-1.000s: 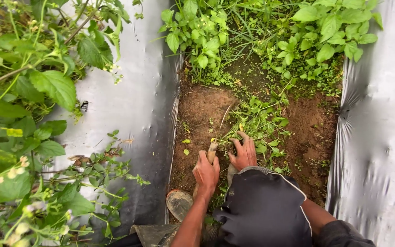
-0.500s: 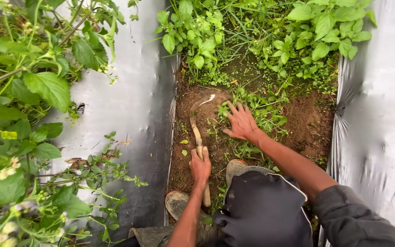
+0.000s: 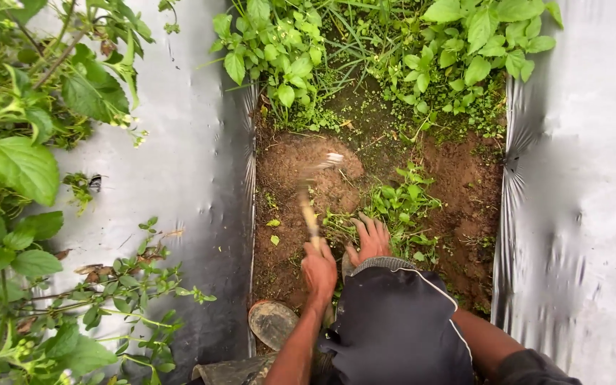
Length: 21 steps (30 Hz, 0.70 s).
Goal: Clearing weeds from a soil bed between plastic mulch using a hand sickle and manual pulling.
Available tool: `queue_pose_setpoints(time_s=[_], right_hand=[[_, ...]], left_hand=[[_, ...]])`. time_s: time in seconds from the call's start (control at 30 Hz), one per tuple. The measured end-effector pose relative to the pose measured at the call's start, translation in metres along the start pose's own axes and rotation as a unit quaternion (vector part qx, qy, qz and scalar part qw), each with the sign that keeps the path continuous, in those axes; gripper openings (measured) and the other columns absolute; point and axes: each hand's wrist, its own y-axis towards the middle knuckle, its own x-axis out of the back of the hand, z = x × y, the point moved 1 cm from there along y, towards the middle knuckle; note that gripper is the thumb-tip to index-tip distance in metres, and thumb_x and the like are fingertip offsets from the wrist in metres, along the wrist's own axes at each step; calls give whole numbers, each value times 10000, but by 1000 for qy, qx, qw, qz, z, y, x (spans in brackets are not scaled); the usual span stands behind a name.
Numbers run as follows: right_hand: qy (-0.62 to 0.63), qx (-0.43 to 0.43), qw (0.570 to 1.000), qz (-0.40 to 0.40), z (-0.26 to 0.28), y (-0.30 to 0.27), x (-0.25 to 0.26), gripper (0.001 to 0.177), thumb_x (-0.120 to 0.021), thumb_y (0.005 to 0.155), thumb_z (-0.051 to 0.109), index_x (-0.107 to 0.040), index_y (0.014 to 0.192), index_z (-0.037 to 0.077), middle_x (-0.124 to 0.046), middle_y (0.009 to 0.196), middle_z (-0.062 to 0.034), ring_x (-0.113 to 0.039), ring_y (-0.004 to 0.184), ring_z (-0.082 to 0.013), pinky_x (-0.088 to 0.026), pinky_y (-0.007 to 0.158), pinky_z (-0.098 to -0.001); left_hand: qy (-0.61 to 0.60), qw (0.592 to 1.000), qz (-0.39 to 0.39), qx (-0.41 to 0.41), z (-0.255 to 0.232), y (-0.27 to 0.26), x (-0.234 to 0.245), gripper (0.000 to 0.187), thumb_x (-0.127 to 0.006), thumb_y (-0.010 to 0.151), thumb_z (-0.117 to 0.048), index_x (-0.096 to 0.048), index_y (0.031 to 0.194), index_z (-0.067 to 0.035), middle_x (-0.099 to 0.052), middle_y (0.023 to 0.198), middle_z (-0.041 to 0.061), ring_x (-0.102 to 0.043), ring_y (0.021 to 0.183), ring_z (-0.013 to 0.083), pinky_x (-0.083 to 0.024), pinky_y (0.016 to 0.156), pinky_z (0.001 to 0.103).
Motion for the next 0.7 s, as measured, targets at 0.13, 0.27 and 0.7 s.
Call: queue_pose_setpoints(time_s=[0.13,0.27,0.7], right_hand=[[40,16,998,-44,0,2,-10,749,-803,777,437,-463,1416,246,-390,1481,-27,-415,1352,-334,-417,1144,-578],[39,19,995,-89,0,7,-5,776,-851,718,411,-496,1389,247,-428,1448,-29,-443,1314,-327,-416,1136,-566],[139,17,983,-117,-13,17,-13,605,-739,823,170,-538,1389,241,-461,1429,-37,-505,1297,-314,-451,1103,-516]], left_hand=[[59,998,3,-14,12,-8,5,394,-411,1073,-461,-514,1086,-81,-700,729,260,-748,678,426,-591,566,494],[82,995,-54,-26,22,7,-16,379,-480,1049,-471,-511,1073,-94,-689,683,256,-740,649,426,-583,553,506],[41,999,-10,8,33,-14,-12,382,-458,1048,-469,-508,1097,-93,-695,725,267,-743,674,423,-569,539,511]])
